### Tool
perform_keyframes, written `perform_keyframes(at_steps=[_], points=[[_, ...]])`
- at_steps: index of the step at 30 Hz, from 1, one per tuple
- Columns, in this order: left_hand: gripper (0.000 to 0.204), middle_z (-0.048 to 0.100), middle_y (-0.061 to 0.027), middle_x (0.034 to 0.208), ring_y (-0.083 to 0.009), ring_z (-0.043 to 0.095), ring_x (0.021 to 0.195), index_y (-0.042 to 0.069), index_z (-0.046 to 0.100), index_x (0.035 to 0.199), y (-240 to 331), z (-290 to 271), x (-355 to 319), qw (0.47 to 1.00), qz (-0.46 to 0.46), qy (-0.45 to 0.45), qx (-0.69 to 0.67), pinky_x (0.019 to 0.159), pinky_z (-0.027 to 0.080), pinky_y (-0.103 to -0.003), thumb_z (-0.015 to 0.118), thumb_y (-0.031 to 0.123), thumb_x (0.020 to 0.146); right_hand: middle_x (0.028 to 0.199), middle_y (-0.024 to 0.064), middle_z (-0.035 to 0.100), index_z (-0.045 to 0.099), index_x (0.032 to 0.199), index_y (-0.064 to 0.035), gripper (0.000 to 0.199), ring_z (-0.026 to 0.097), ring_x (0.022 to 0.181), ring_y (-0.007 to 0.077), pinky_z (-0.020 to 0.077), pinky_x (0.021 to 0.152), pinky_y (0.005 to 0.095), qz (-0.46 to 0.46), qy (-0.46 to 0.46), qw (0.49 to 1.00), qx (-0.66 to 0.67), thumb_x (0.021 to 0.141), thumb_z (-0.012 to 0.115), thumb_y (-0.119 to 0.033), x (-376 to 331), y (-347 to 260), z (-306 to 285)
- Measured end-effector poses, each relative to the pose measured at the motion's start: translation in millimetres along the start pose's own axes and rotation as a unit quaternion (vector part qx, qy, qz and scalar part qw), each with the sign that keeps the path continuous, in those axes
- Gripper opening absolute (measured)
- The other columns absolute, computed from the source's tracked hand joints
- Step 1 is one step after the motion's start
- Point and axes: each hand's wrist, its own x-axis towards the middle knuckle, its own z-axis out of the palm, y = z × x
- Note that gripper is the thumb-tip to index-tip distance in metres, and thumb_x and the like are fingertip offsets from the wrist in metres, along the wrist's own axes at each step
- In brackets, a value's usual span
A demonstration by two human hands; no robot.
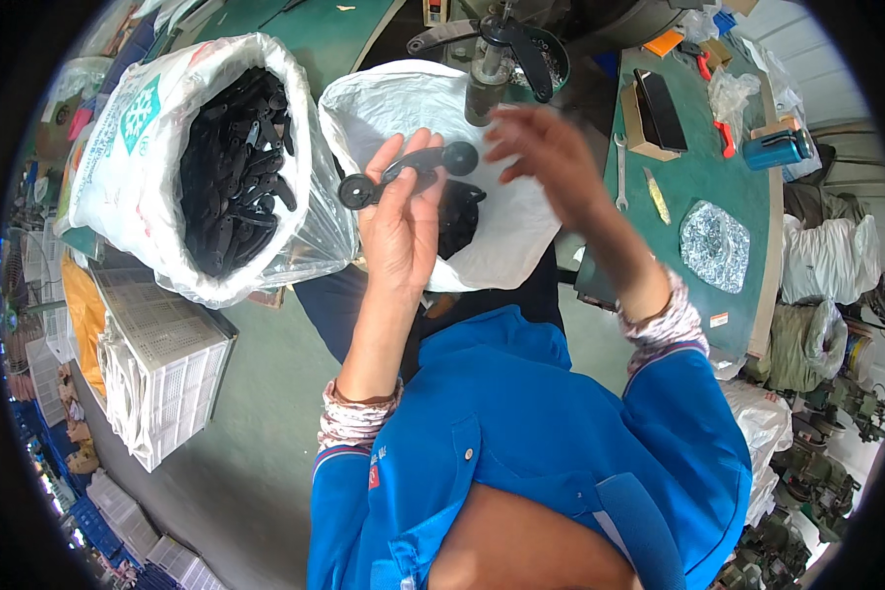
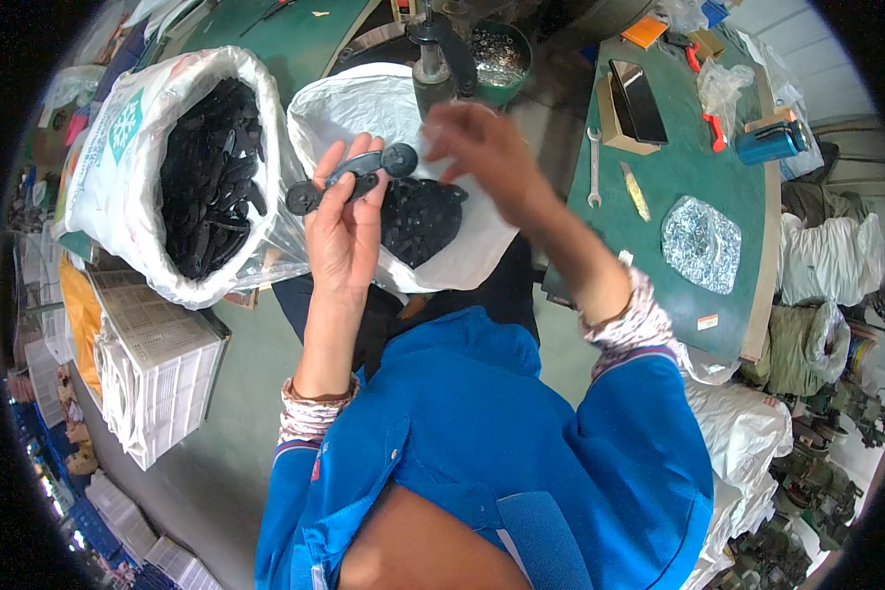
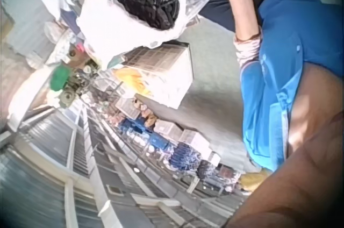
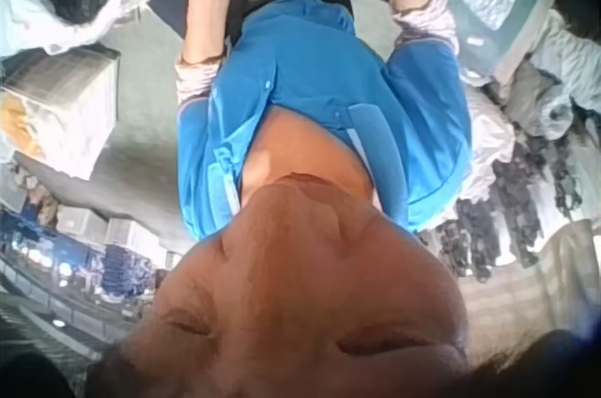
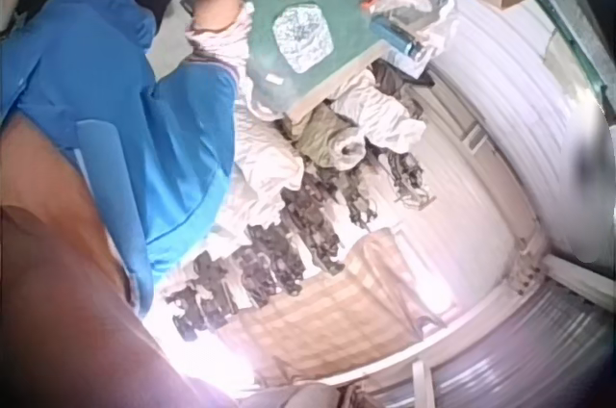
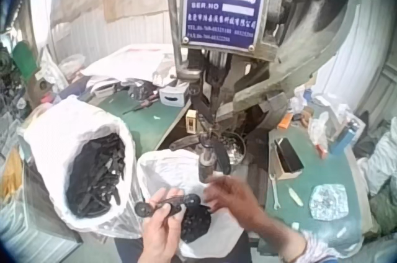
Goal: The person repeatedly picks black plastic components from a white sack, attaches a small black cap to each using a vertical press-like tool, and places the assembled units into a second white sack. The process is continuous and repetitive throughout the clip.
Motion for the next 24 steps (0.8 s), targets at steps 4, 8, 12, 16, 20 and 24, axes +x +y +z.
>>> perform_keyframes(at_steps=[4,8,12,16,20,24], points=[[0.041,0.048,-0.0266,0.128,-0.0345,0.05,0.121,-0.001,0.039,0.13,-8,2,-5,0.994,-0.063,-0.044,0.072,0.104,0.04,-0.044,0.052,0.001,0.091,0.096,0.0061,0.064,0.059,0.104,-0.001,0.022,0.062,0.087,0.0141,0.05,0.077,0.0277,-0.04,0.054,0.994,0.082,0.085,0.066,-0.011,-9,35,10],[0.034,0.056,-0.0273,0.119,-0.0375,0.057,0.112,-0.006,0.044,0.124,-5,-1,-8,0.975,-0.178,-0.065,0.114,0.099,0.047,-0.047,0.051,0.002,0.091,0.089,0.0046,0.063,0.059,0.101,-0.002,0.014,0.061,0.082,0.0125,0.0512,0.075,0.0261,-0.124,0.093,0.974,0.165,0.089,0.061,-0.009,-3,7,-2],[0.04,0.058,-0.0274,0.114,-0.0366,0.059,0.108,-0.012,0.04,0.127,0,5,-14,0.943,-0.249,-0.153,0.158,0.094,0.05,-0.044,0.052,0.006,0.093,0.087,0.007,0.063,0.055,0.107,-0.0011,0.017,0.063,0.074,0.0101,0.0503,0.056,0.0213,-0.049,0.051,0.993,0.099,0.097,0.05,-0.014,-18,-3,3],[0.037,0.058,-0.0251,0.115,-0.0334,0.061,0.106,-0.013,0.043,0.124,-1,-1,-15,0.928,-0.269,-0.195,0.168,0.089,0.053,-0.042,0.052,0.007,0.093,0.088,0.0103,0.061,0.055,0.115,-0.0018,0.03,0.064,0.076,0.0153,0.0494,0.061,0.0257,-0.141,-0.033,0.977,-0.157,0.098,0.049,-0.026,-27,-3,14],[0.037,0.058,-0.0226,0.116,-0.0322,0.061,0.105,-0.009,0.044,0.125,6,6,-20,0.913,-0.285,-0.199,0.213,0.09,0.053,-0.042,0.054,0.001,0.091,0.091,0.0101,0.059,0.06,0.116,-0.0047,0.032,0.06,0.087,0.0213,0.0469,0.076,0.0332,-0.189,-0.113,0.927,-0.302,0.096,0.05,-0.027,-27,-9,15],[0.041,0.056,-0.0235,0.119,-0.0306,0.061,0.105,-0.007,0.042,0.127,-3,3,-18,0.904,-0.304,-0.196,0.227,0.089,0.053,-0.041,0.056,0.0,0.09,0.095,0.0069,0.062,0.062,0.111,-0.0009,0.024,0.061,0.088,0.0145,0.0494,0.073,0.0298,-0.179,-0.139,0.91,-0.347,0.095,0.053,-0.017,-24,2,10]])
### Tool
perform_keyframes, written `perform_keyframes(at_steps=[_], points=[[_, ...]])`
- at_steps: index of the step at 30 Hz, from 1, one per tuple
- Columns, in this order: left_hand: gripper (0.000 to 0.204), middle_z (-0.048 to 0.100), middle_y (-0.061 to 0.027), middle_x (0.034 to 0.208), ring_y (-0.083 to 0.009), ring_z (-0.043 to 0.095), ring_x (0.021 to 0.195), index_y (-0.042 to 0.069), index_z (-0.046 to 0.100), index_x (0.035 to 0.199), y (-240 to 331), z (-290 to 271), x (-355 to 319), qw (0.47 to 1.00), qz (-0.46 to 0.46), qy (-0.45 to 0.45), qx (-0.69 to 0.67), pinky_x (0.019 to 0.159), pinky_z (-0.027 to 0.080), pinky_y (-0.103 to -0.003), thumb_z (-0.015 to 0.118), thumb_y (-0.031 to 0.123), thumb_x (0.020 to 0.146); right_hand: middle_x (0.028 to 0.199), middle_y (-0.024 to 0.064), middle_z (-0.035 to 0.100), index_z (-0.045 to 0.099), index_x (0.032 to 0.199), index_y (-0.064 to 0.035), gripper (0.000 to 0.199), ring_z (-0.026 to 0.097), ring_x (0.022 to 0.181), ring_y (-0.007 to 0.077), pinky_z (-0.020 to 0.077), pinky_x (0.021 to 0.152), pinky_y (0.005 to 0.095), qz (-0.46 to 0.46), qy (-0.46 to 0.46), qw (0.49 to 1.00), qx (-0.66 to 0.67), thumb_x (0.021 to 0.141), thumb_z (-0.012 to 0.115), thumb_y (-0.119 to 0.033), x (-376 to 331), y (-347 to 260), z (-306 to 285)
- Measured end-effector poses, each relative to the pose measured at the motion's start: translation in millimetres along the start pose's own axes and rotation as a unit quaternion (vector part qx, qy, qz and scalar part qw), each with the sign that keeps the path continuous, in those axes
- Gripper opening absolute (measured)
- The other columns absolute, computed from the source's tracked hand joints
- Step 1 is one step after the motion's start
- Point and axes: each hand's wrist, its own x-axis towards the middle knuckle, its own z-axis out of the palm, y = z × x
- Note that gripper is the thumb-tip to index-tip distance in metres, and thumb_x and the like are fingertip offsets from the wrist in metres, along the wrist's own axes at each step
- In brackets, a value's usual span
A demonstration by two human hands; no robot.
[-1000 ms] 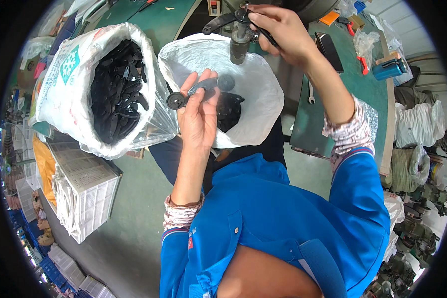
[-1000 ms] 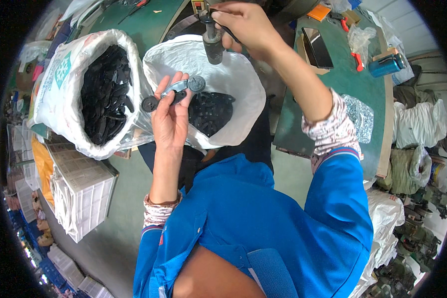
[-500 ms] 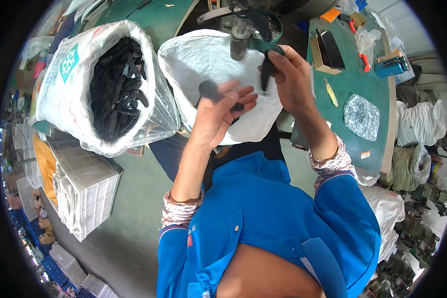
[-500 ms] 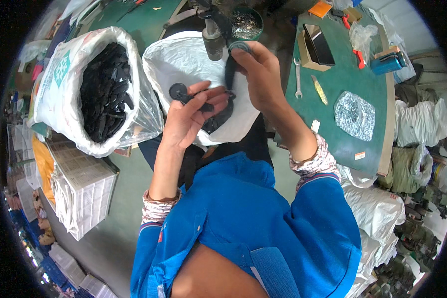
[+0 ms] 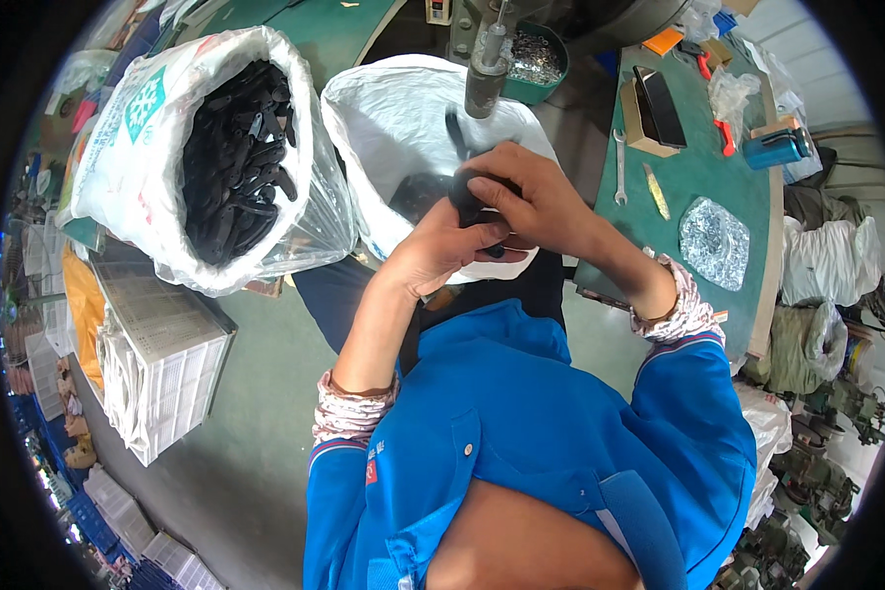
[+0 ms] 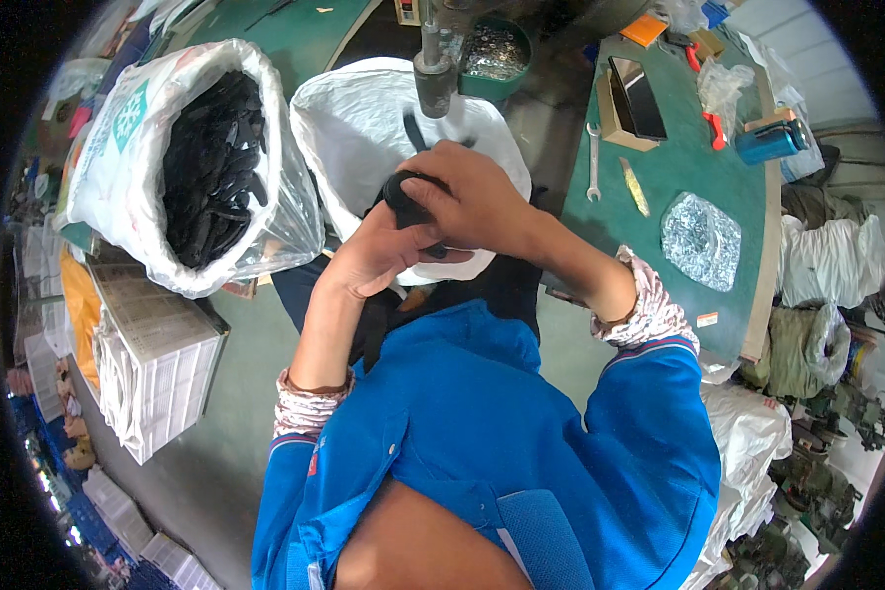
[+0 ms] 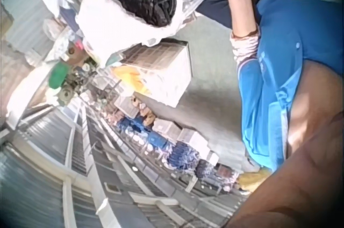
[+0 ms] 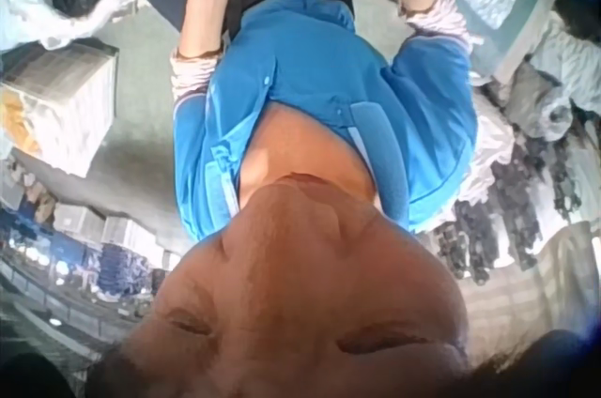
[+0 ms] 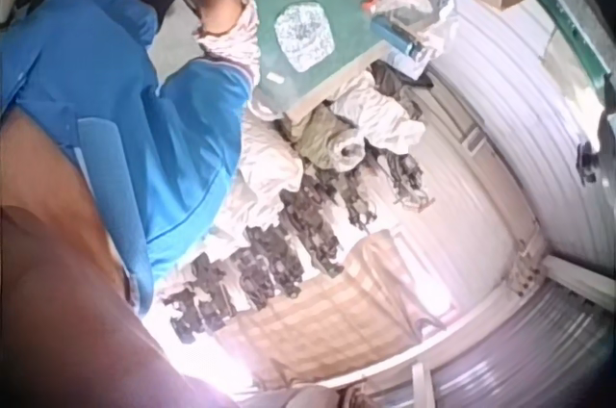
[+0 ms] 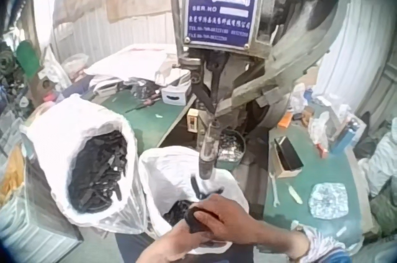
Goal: The person repeatedly picks black plastic components from a white sack, attaches a small black cap to each using a vertical press-like tool, and places the assembled units into a second white sack. The process is continuous and repetitive throughout the clip.
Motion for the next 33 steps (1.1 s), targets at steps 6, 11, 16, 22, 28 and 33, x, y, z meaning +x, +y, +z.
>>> perform_keyframes(at_steps=[6,11,16,22,28,33], points=[[0.056,0.054,-0.0244,0.124,-0.0316,0.057,0.112,-0.004,0.036,0.136,4,3,4,1.0,0.027,0.01,-0.001,0.093,0.05,-0.044,0.062,0.008,0.088,0.084,0.0074,0.067,0.063,0.115,-0.0025,0.029,0.064,0.07,0.0109,0.0514,0.061,0.0245,0.045,0.125,0.974,0.185,0.089,0.062,-0.016,30,-6,-53],[0.053,0.055,-0.0246,0.122,-0.0308,0.058,0.11,-0.004,0.039,0.135,3,2,2,0.999,0.036,0.033,0.0,0.092,0.05,-0.043,0.062,0.009,0.089,0.074,0.0054,0.063,0.058,0.113,0.0,0.026,0.052,0.049,0.0077,0.0399,0.045,0.0206,0.095,0.191,0.938,0.272,0.093,0.057,-0.015,81,-33,-92],[0.045,0.057,-0.0228,0.121,-0.0288,0.059,0.109,-0.002,0.043,0.132,-1,-7,-5,0.997,0.055,0.047,-0.009,0.091,0.051,-0.041,0.058,0.008,0.091,0.055,0.0077,0.058,0.06,0.086,0.0017,0.019,0.046,0.035,0.0116,0.0327,0.034,0.0243,0.184,0.135,0.932,0.281,0.093,0.054,-0.015,106,-45,-112],[0.04,0.06,-0.0199,0.117,-0.026,0.061,0.105,-0.001,0.046,0.129,-5,-19,-4,0.994,0.072,0.079,-0.021,0.089,0.052,-0.039,0.057,0.009,0.092,0.053,0.0047,0.053,0.058,0.08,0.0002,0.022,0.041,0.034,0.0097,0.0265,0.032,0.0229,0.173,0.107,0.926,0.318,0.094,0.055,-0.017,104,-43,-116],[0.037,0.061,-0.019,0.116,-0.0247,0.062,0.103,0.0,0.048,0.128,-8,-15,2,0.994,0.065,0.084,-0.027,0.089,0.052,-0.038,0.056,0.008,0.093,0.072,0.0031,0.06,0.059,0.109,-0.0013,0.021,0.048,0.04,0.0077,0.0337,0.034,0.0204,0.205,0.069,0.951,0.22,0.092,0.056,-0.014,106,-35,-103],[0.034,0.06,-0.0176,0.117,-0.0236,0.061,0.103,0.001,0.049,0.126,-10,-23,-4,0.992,0.071,0.098,-0.022,0.089,0.052,-0.037,0.055,0.007,0.093,0.08,0.0035,0.061,0.05,0.13,-0.002,0.044,0.039,0.039,0.0033,0.0251,0.035,0.0187,0.146,0.106,0.953,0.245,0.095,0.056,-0.026,54,-11,-78]])
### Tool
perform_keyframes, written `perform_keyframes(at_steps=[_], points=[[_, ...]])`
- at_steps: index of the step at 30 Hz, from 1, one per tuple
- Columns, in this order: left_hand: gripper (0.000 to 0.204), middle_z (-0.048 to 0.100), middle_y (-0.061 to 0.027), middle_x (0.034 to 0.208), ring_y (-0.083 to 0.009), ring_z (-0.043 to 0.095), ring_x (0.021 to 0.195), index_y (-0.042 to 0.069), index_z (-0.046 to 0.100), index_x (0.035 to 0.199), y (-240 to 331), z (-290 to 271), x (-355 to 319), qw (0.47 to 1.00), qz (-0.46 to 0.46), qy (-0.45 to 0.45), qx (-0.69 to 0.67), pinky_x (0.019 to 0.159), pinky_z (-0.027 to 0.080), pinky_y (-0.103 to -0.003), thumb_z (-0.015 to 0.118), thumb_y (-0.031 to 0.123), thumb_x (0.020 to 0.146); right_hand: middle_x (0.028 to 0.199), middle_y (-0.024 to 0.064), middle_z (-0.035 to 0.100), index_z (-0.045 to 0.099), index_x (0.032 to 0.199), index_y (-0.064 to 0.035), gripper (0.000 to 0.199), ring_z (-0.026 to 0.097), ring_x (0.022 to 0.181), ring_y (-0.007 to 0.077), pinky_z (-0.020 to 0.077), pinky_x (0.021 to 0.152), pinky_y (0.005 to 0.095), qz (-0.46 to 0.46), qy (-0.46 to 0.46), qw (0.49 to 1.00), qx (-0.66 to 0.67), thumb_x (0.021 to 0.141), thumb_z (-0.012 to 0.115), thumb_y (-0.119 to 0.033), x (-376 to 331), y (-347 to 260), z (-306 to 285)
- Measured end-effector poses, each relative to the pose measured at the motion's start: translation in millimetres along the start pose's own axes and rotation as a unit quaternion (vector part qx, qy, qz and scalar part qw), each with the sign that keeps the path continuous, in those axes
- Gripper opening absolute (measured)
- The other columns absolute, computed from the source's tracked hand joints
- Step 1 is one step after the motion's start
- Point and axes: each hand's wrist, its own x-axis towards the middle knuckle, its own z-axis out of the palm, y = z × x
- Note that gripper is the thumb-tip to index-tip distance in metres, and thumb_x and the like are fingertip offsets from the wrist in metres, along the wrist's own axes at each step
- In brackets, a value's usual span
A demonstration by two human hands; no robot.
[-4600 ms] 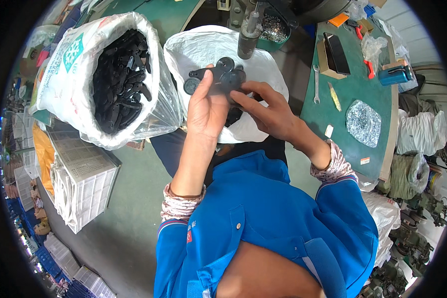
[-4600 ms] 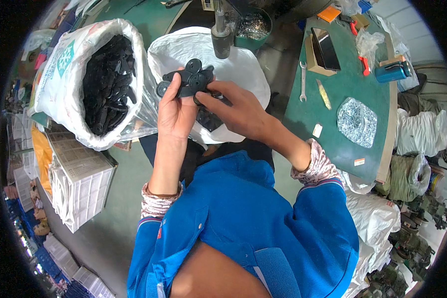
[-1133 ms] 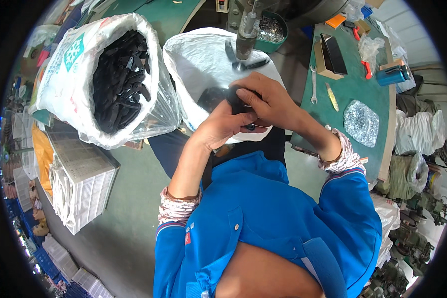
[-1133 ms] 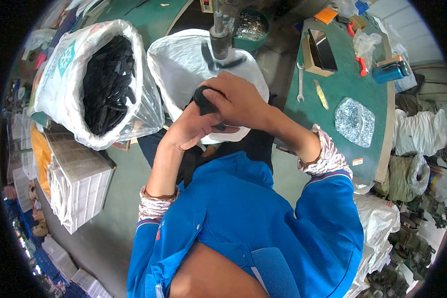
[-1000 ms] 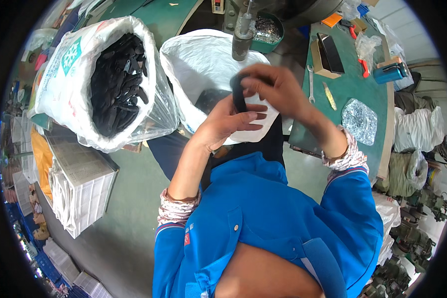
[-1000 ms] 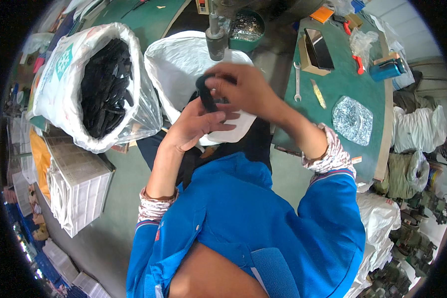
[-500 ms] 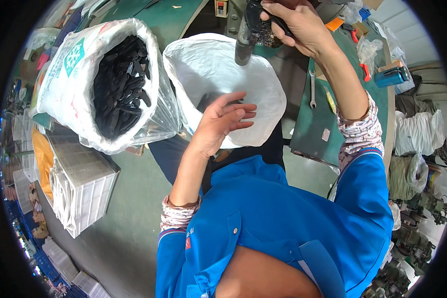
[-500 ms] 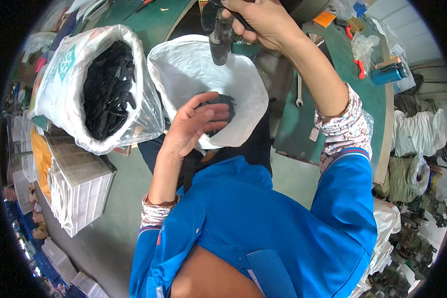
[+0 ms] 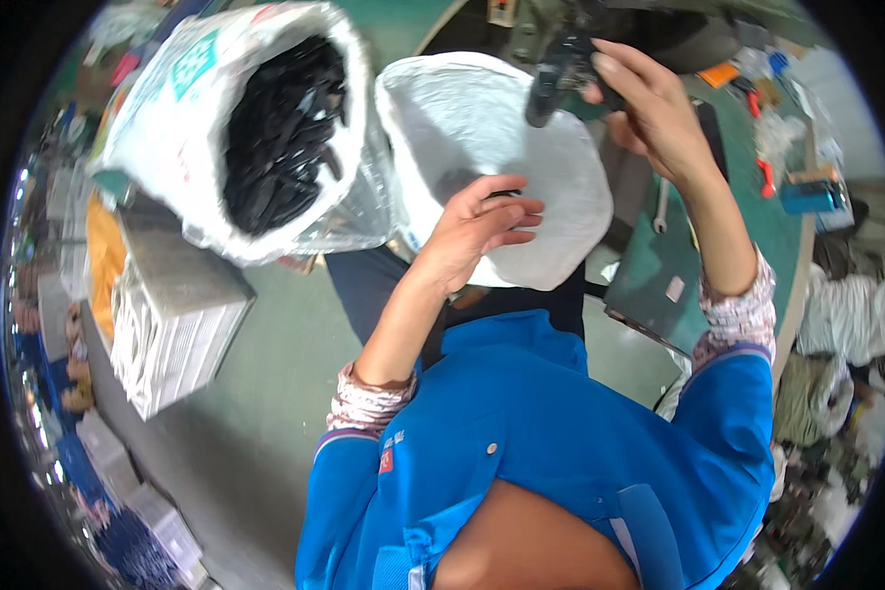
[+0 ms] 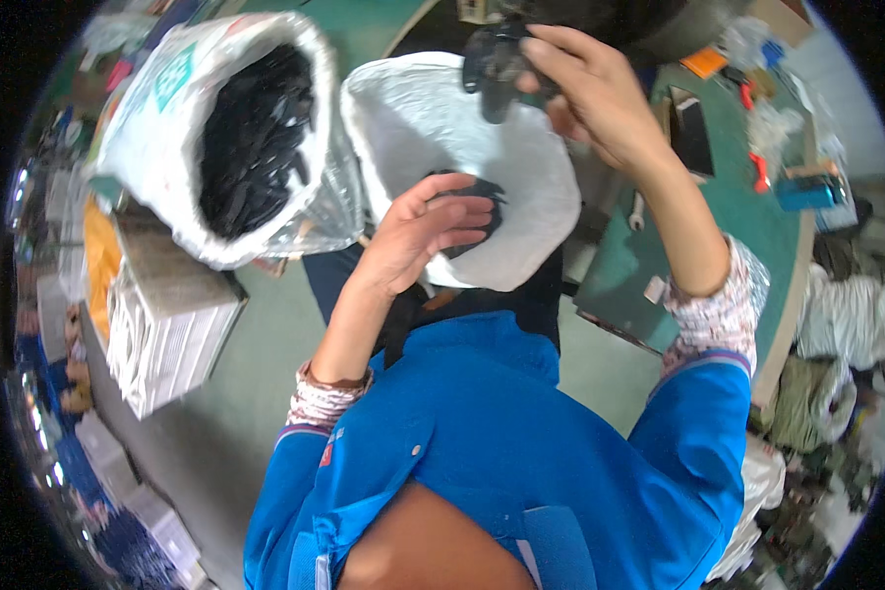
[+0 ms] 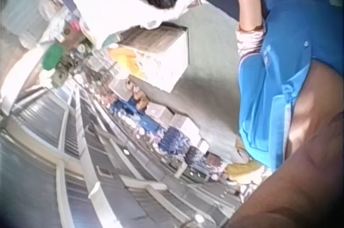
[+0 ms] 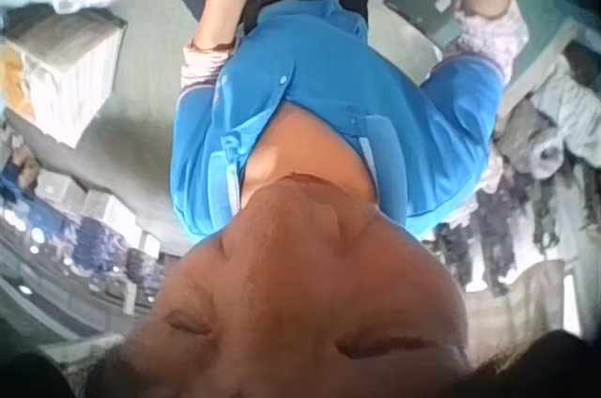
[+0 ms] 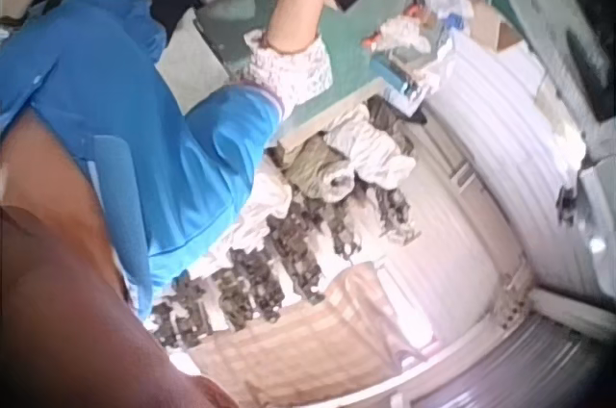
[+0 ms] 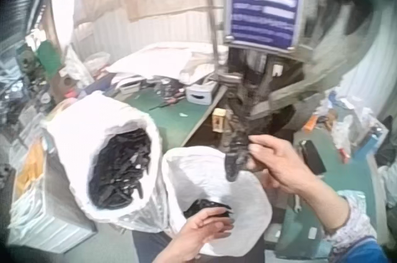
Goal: The person repeatedly picks black plastic components from a white sack, attaches a small black cap to each using a vertical press-like tool, and places the assembled units into a second white sack. The process is continuous and repetitive throughout the clip.
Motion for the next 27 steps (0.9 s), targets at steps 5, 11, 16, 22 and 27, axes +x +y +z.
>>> perform_keyframes(at_steps=[5,11,16,22,27], points=[[0.034,0.063,-0.0168,0.112,-0.0221,0.063,0.099,0.002,0.05,0.124,9,-19,-10,0.993,0.049,0.085,0.059,0.085,0.053,-0.035,0.056,0.004,0.091,0.071,0.0051,0.061,0.054,0.125,-0.0008,0.036,0.04,0.038,0.0039,0.0253,0.036,0.0175,0.016,0.033,0.998,0.043,0.096,0.053,-0.022,-9,14,-9],[0.053,0.065,-0.0143,0.11,-0.0263,0.063,0.101,0.01,0.047,0.131,63,-84,-41,0.768,0.166,0.288,0.547,0.083,0.052,-0.039,0.062,-0.001,0.082,0.068,0.0063,0.062,0.053,0.122,0.0012,0.034,0.045,0.042,0.0039,0.0302,0.037,0.0167,-0.01,0.04,0.995,0.092,0.095,0.054,-0.019,-7,7,-9],[0.097,0.047,-0.02,0.132,-0.0408,0.042,0.124,0.023,0.023,0.147,121,-171,-75,0.434,0.019,0.316,0.843,0.093,0.044,-0.051,0.071,0.0,0.066,0.078,0.0096,0.066,0.056,0.119,0.0001,0.031,0.056,0.052,0.0075,0.0401,0.044,0.0194,-0.074,0.003,0.997,0.007,0.095,0.054,-0.018,-1,-2,-17],[0.118,0.036,-0.0262,0.135,-0.0462,0.04,0.123,0.036,0.023,0.146,126,-207,-75,0.406,-0.098,0.272,0.867,0.092,0.048,-0.053,0.088,0.018,0.049,0.1,0.0102,0.066,0.062,0.113,-0.0069,0.025,0.062,0.083,0.0197,0.0504,0.07,0.0306,-0.169,-0.043,0.967,-0.187,0.091,0.057,-0.017,-46,56,76],[0.103,0.035,-0.025,0.135,-0.0446,0.04,0.124,0.035,0.035,0.142,150,-195,-64,0.427,-0.177,0.216,0.86,0.096,0.045,-0.05,0.085,0.019,0.054,0.117,0.0163,0.054,0.039,0.134,0.0001,0.054,0.065,0.081,0.02,0.051,0.052,0.027,0.287,-0.228,0.918,0.15,0.093,0.059,-0.028,-69,144,198]])
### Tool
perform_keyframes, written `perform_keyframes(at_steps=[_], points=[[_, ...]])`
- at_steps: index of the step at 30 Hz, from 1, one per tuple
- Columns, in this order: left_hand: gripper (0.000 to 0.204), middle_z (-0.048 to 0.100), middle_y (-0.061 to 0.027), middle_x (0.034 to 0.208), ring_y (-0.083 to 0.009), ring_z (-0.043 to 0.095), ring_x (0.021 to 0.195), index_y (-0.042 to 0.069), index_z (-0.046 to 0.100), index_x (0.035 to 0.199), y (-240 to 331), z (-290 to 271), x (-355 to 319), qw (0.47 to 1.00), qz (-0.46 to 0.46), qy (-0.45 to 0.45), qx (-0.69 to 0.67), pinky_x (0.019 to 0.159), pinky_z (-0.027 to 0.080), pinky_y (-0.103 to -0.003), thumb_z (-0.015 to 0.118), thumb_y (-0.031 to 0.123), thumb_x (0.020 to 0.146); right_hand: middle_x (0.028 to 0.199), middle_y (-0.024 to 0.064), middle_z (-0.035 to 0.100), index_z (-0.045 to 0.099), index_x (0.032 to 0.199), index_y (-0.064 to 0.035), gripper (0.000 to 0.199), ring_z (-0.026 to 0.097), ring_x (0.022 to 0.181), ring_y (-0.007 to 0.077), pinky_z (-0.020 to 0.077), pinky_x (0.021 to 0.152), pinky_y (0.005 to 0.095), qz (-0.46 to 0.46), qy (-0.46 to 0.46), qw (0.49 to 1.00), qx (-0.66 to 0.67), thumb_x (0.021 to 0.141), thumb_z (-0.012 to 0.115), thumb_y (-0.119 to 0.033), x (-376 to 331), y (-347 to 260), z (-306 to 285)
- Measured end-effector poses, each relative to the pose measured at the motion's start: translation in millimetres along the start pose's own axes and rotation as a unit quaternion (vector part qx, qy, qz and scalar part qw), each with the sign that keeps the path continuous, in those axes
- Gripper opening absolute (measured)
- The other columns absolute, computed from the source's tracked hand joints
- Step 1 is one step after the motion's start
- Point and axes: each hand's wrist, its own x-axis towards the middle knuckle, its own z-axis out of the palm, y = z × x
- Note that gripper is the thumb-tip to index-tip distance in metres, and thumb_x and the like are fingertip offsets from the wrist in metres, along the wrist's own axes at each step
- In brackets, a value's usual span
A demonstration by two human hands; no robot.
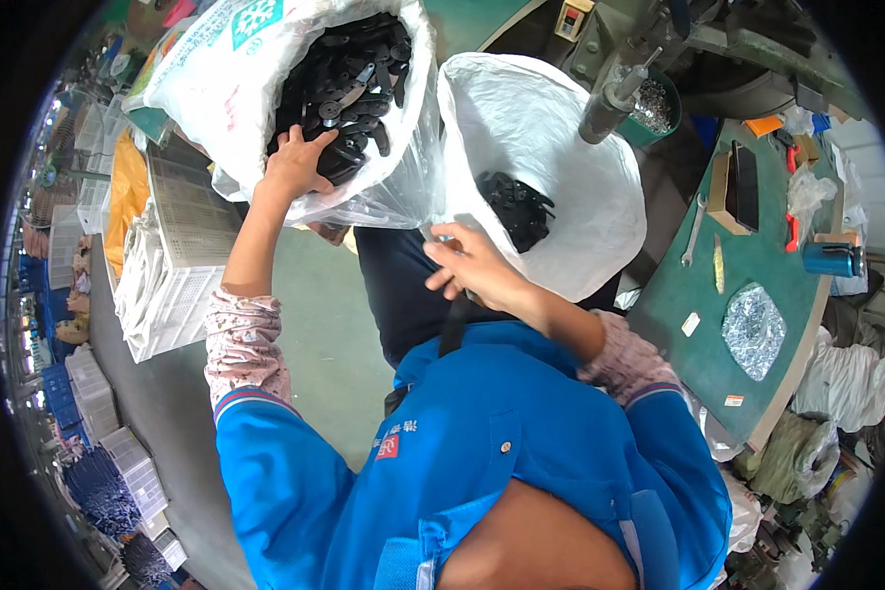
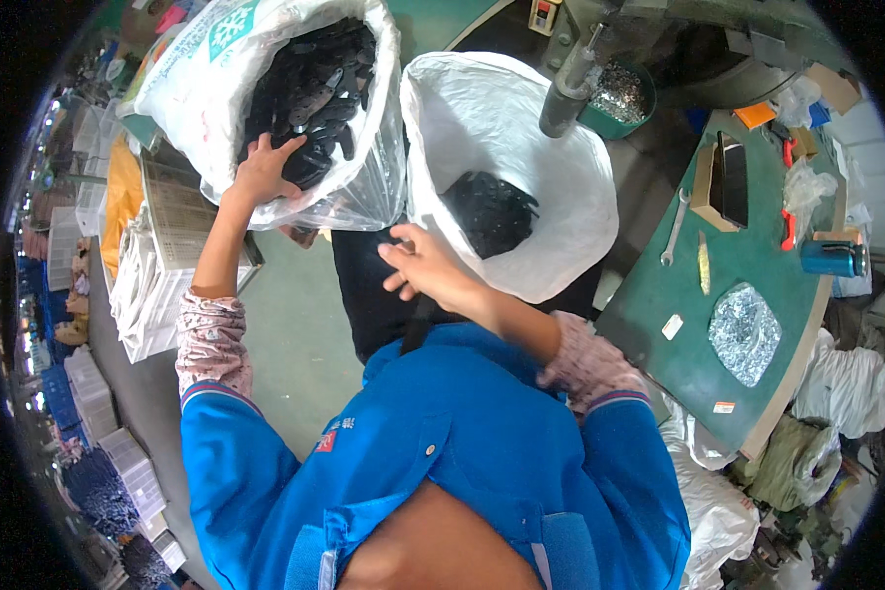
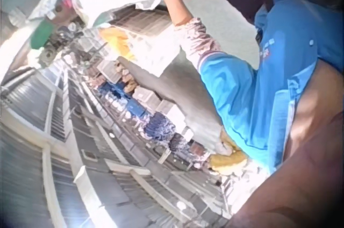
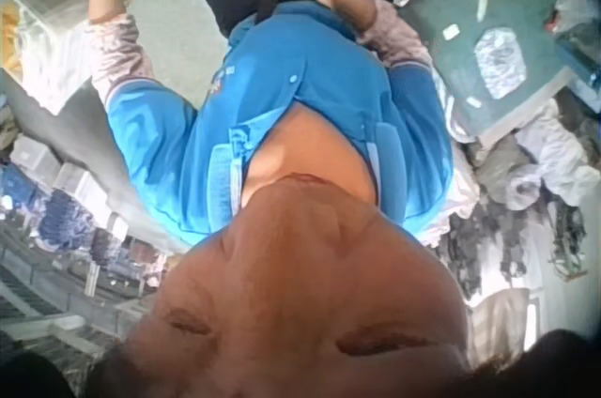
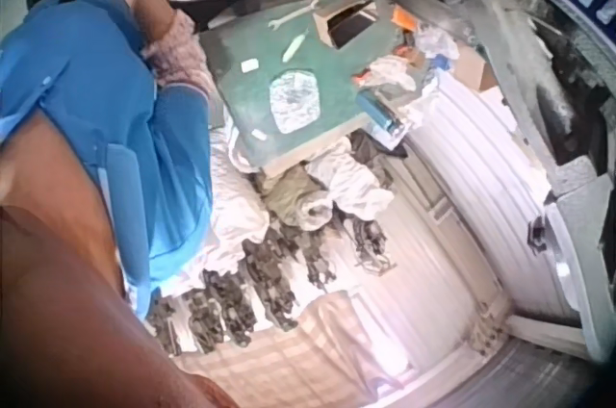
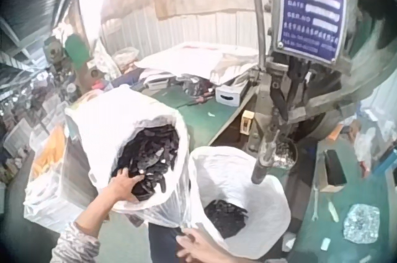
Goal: The person repeatedly picks black plastic components from a white sack, attaches a small black cap to each using a vertical press-like tool, and places the assembled units into a second white sack. The process is continuous and repetitive throughout the clip.
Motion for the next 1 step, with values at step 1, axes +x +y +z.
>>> perform_keyframes(at_steps=[1], points=[[0.099,0.033,-0.0251,0.138,-0.0443,0.038,0.126,0.035,0.036,0.141,0.3,-3.8,-0.5,1.0,-0.005,-0.018,-0.005,0.098,0.043,-0.05,0.084,0.02,0.056,0.131,0.0162,0.043,0.018,0.145,-0.005,0.078,0.067,0.081,0.022,0.0516,0.052,0.0274,0.038,-0.008,0.994,0.101,0.089,0.065,-0.031,27.4,19.0,1.7]])
